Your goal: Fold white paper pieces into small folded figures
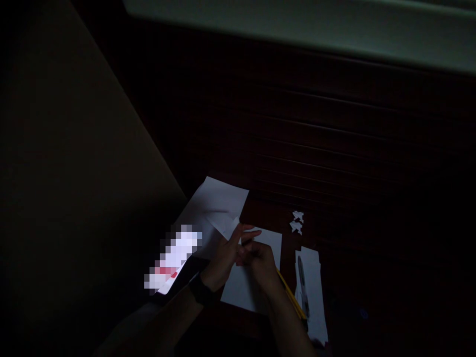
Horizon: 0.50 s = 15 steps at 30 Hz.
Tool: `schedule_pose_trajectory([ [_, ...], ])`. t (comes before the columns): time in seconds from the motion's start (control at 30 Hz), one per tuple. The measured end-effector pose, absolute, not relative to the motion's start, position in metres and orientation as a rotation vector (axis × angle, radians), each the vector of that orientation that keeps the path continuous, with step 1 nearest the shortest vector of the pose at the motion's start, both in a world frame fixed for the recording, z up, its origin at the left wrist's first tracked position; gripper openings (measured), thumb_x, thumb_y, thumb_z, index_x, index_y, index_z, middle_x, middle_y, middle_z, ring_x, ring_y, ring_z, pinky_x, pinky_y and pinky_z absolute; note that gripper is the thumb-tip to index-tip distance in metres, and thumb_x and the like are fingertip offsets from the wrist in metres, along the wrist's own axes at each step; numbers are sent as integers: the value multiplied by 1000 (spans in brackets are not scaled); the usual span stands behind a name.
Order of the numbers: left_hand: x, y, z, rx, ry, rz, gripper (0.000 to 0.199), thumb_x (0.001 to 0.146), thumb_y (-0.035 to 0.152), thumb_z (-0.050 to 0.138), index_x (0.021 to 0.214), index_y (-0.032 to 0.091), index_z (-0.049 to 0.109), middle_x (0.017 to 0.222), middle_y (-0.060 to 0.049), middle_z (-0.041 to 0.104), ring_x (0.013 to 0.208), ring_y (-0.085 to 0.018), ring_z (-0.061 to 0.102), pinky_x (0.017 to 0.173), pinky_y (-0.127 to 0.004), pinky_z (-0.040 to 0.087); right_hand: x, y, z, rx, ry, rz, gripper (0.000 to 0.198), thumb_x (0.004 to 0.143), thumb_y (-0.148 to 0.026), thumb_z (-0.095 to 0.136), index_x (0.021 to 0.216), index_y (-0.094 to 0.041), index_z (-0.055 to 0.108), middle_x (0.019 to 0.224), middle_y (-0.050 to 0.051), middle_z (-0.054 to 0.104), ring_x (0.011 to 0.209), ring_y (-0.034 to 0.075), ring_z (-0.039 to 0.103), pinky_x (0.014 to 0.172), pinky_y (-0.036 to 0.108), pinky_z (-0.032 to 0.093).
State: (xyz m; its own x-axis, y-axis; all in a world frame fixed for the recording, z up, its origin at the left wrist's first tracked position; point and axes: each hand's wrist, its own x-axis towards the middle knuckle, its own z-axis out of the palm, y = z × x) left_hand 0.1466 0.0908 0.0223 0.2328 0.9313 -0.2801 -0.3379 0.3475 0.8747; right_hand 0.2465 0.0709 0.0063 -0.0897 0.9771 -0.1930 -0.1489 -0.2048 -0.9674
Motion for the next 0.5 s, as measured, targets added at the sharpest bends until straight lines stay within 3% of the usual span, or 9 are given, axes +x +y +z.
schedule_pose_trajectory([
  [0.1, 147, 91, 21, 771, 973, 985, 45, 83, 52, 42, 109, 18, 54, 105, -14, 66, 78, -20, 65, 46, -20, 39, 246, 71, 6, -1201, -1055, 1470, 28, 75, -35, 62, 58, -13, 62, 55, 2, 58, 54, 13, 52, 57, 26, 41],
  [0.17, 146, 91, 21, 790, 971, 998, 45, 83, 52, 41, 109, 18, 54, 105, -14, 66, 78, -20, 65, 47, -20, 39, 245, 70, 7, -1189, -1066, 1448, 27, 76, -34, 61, 59, -13, 62, 56, 2, 59, 55, 13, 53, 58, 26, 41],
  [0.33, 139, 95, 26, 797, 899, 1051, 43, 84, 51, 41, 108, 18, 57, 108, -13, 65, 99, -24, 60, 76, -32, 47, 245, 68, 9, -1185, -1056, 1437, 22, 72, -30, 67, 58, -14, 64, 58, 2, 62, 58, 13, 54, 61, 26, 42],
  [0.5, 128, 105, 37, 742, 698, 1165, 46, 87, 48, 39, 118, 18, 53, 121, -12, 57, 116, -24, 48, 100, -39, 31, 252, 67, 12, -1232, -1038, 1458, 17, 68, -29, 70, 61, -14, 67, 60, 4, 65, 60, 15, 57, 63, 27, 44],
])
